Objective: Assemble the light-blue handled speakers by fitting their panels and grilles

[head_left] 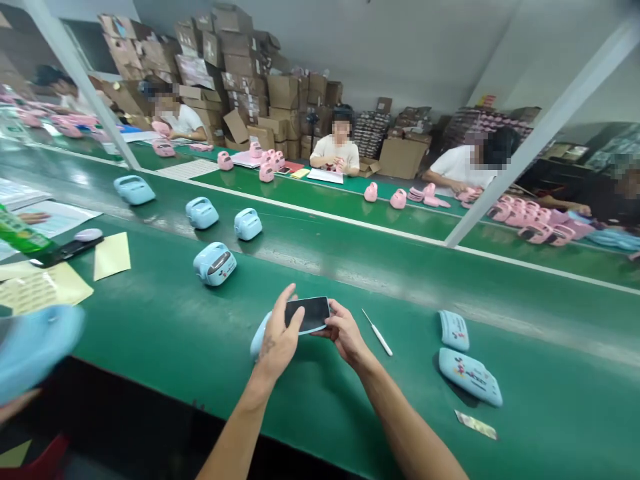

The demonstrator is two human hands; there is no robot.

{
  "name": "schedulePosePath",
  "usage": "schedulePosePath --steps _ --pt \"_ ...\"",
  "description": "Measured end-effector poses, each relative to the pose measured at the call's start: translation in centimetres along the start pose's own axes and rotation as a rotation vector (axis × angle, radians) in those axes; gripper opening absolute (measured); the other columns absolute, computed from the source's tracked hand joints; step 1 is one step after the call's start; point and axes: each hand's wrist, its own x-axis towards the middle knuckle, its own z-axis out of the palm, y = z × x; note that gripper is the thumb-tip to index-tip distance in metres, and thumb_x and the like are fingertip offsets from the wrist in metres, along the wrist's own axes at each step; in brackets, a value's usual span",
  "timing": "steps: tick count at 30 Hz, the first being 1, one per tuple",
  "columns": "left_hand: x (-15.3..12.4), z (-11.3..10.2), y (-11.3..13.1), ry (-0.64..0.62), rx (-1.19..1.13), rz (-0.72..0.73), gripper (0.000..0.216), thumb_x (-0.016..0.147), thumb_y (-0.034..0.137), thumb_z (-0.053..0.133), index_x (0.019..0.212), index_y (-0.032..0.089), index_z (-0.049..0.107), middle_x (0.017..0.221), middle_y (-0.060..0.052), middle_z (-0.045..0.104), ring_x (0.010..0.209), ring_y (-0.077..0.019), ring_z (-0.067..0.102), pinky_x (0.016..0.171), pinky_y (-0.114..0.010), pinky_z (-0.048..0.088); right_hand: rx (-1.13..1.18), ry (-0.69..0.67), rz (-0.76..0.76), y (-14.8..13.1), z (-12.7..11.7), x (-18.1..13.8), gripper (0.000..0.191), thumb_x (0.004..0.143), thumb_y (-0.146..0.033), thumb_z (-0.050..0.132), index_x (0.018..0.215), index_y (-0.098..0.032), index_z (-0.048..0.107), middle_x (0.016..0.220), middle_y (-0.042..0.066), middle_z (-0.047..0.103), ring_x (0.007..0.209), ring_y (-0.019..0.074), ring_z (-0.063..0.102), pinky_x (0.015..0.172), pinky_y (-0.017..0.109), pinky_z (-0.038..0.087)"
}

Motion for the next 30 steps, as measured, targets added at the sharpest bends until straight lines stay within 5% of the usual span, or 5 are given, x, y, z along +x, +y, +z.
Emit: schedulePosePath --steps 7,13,18,23,30 --pt "-0.3 1.1 -2.4 -0.072 -0.058 0.021 0.052 0.085 0.011 0.043 0.132 0.023 0.062 0.131 -0.008 0.071 0.12 -0.0218 0.067 0.11 -0.041 0.048 -0.1 0.139 -0.033 1.2 -1.8 -1.4 0.036 0.069 -0.035 0.079 0.101 -0.021 0.073 0.104 0.005 0.078 0.088 0.0259 0.073 0.071 0.039 0.063" --pt "-2.0 1.6 -0.3 -0.177 -0.048 -0.034 0.05 0.092 0.02 0.05 0.141 0.024 0.058 0.142 -0.01 0.064 0.129 -0.0271 0.061 0.116 -0.047 0.042 0.195 0.049 0.16 1.0 -3.0 -3.8 0.036 0.086 -0.039 0.074 0.113 -0.016 0.074 0.111 0.012 0.078 0.084 0.0231 0.076 0.064 0.032 0.064" --pt "-5.3 -2.9 0.3 -0.066 0.018 0.162 0.044 0.092 0.038 0.064 0.135 0.029 0.066 0.146 -0.007 0.061 0.14 -0.0321 0.05 0.123 -0.046 0.031 0.457 0.02 0.229 1.1 -4.3 -6.1 0.03 0.101 -0.03 0.053 0.119 -0.019 0.074 0.111 0.01 0.079 0.081 0.02 0.078 0.07 0.035 0.065" --pt "-5.4 -9.7 -5.8 0.151 -0.018 0.091 0.045 0.084 0.049 0.072 0.121 0.025 0.072 0.129 -0.011 0.07 0.13 -0.0372 0.059 0.115 -0.049 0.042 0.667 0.063 0.139 1.9 -7.0 -7.8 0.038 0.106 -0.035 0.041 0.127 -0.026 0.071 0.119 0.007 0.078 0.11 0.0211 0.073 0.107 0.049 0.052" --pt "-0.3 -12.3 -9.2 -0.484 0.143 -0.073 0.125 0.053 0.05 0.095 0.159 0.032 0.031 0.167 -0.016 0.031 0.153 -0.0432 0.025 0.122 -0.061 0.02 0.67 0.038 0.017 3.3 -8.0 -7.9 0.043 0.104 -0.032 0.042 0.143 -0.029 0.058 0.142 0.006 0.065 0.133 0.0225 0.06 0.121 0.054 0.034"
